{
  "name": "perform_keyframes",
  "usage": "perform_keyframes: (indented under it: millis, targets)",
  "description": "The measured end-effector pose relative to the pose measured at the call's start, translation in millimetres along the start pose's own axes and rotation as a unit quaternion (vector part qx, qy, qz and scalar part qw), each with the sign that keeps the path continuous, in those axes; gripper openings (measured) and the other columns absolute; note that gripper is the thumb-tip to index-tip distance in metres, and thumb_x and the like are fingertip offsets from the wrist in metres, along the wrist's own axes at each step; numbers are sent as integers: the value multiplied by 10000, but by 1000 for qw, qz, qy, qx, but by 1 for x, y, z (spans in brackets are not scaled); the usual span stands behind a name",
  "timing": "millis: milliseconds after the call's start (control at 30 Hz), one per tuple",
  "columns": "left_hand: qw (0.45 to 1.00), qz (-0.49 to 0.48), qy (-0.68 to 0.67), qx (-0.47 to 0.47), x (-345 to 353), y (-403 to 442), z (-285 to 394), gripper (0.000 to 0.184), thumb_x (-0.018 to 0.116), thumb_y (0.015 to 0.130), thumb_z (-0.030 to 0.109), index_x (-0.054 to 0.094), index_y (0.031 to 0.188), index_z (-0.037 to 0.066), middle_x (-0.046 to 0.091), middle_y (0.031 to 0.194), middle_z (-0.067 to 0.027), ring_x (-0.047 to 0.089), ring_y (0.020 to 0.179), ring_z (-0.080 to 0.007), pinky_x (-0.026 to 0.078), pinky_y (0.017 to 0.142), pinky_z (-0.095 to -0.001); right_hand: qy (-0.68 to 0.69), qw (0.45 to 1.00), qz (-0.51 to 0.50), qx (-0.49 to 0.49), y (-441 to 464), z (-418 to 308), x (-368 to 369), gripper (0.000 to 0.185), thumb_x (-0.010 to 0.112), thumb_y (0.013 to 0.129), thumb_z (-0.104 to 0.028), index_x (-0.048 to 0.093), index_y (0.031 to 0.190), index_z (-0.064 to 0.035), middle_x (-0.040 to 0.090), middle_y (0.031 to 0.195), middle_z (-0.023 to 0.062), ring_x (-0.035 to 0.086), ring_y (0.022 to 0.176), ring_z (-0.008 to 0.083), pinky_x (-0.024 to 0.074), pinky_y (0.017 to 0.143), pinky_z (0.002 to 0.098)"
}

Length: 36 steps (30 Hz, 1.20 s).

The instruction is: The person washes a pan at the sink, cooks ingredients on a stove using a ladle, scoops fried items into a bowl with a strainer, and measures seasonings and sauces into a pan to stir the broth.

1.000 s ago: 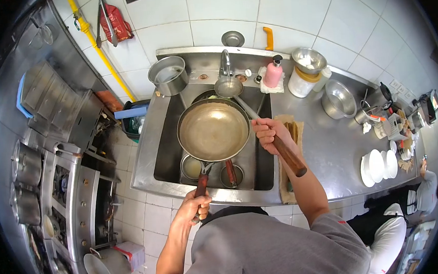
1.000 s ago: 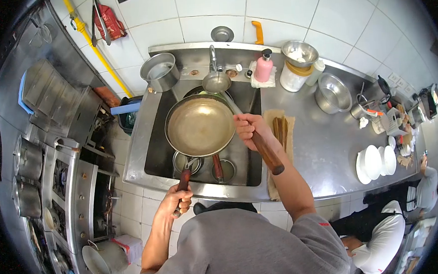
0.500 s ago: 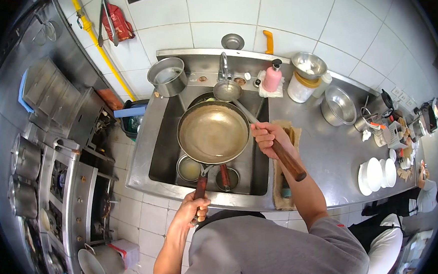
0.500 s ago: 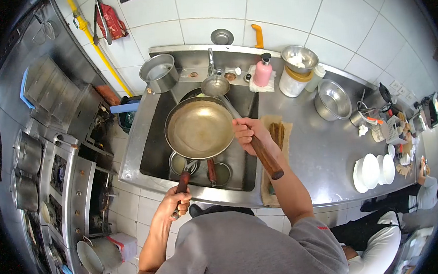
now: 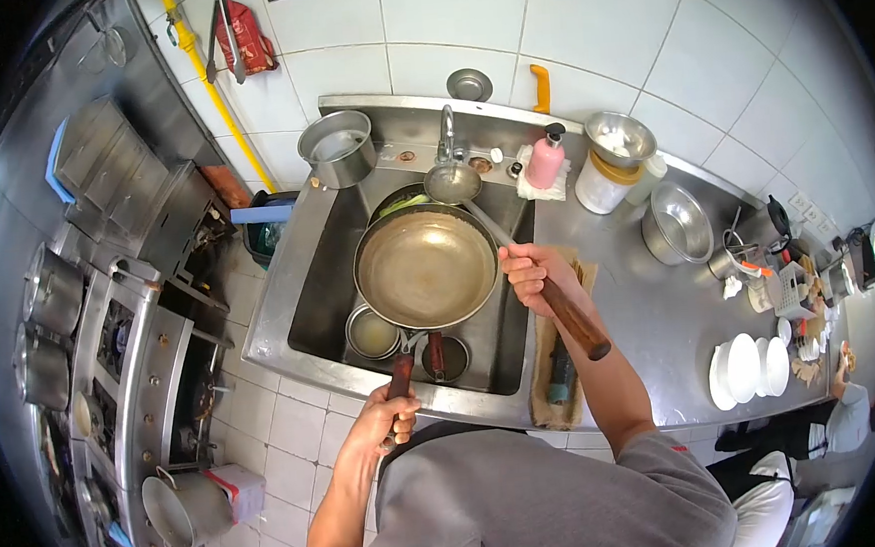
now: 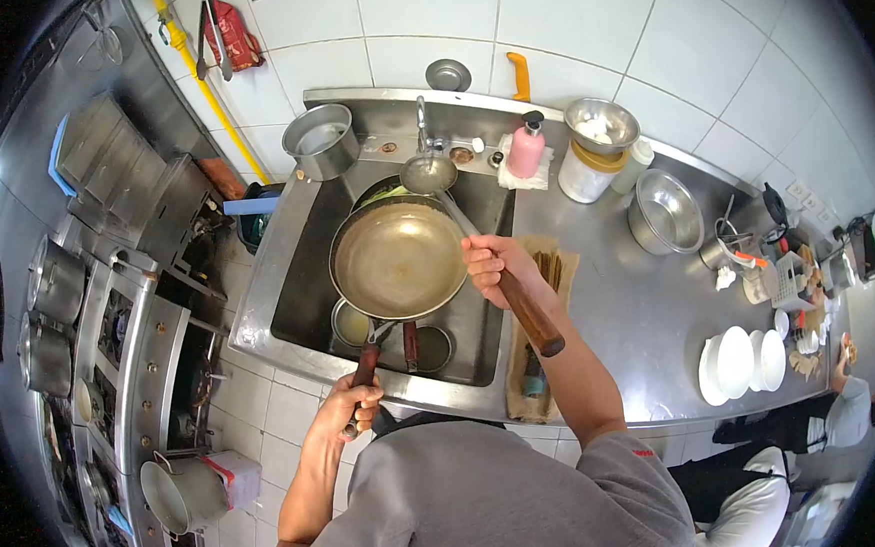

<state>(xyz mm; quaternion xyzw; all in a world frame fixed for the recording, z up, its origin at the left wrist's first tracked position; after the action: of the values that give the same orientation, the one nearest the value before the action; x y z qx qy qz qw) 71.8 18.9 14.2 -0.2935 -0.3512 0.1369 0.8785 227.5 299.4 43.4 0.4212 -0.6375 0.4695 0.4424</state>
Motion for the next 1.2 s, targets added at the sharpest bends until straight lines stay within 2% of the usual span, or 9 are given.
perform_keyframes:
  millis: [300, 800, 1000, 1133, 1200]
  targets:
    - [1000, -5, -11, 23, 1, 5, -10, 120, 583, 794, 32, 476, 831, 72, 376, 554, 40, 321, 386, -36, 247, 311, -192, 1, 1000, -15, 26, 1, -2, 1, 195, 406, 957, -168, 524, 930, -15, 455, 638, -42, 422, 431, 26, 386, 399, 187]
    - [1000, -23, -3, 16, -8, 2, 1, 136, 573, 788, 21, 452, 834, 63, 400, 596, 12, 342, 403, -55, 274, 325, -212, -42, 999, 20, 1, 4, 15, 14, 196, 403, 961, -178, 506, 945, -12, 420, 641, -41, 395, 417, 30, 371, 372, 185]
    - [998, -57, -10, 25, -30, 2, 10, 150, 568, 786, 30, 430, 794, 88, 411, 602, 13, 347, 406, -58, 259, 320, -213, -93, 994, 54, -20, 3, 44, 23, 187, 407, 957, -182, 521, 961, -34, 402, 604, -46, 380, 410, 35, 348, 354, 194]
    - [997, -60, 12, 40, -57, -13, 16, 158, 588, 781, 46, 435, 781, 84, 389, 571, 27, 330, 399, -45, 240, 320, -212, -146, 983, 106, -22, 3, 84, 30, 160, 436, 949, -194, 532, 966, -68, 395, 594, -50, 342, 389, 38, 290, 334, 196]
    - [997, -67, 14, 45, -71, -27, 22, 152, 573, 787, 83, 422, 772, 95, 397, 553, 7, 365, 381, -70, 244, 294, -228, -254, 949, 178, -56, 1, 110, 41, 160, 464, 939, -219, 535, 976, -80, 394, 584, -50, 339, 388, 36, 279, 322, 205]
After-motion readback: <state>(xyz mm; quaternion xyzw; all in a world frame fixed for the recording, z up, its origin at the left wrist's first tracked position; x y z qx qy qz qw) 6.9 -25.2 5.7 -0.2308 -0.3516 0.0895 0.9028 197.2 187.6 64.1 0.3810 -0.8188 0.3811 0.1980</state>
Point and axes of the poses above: each hand's wrist, its own y-axis towards the middle knuckle, its own x-axis out of the palm, z = x × y, the point moved 2 cm from there along y, towards the middle knuckle
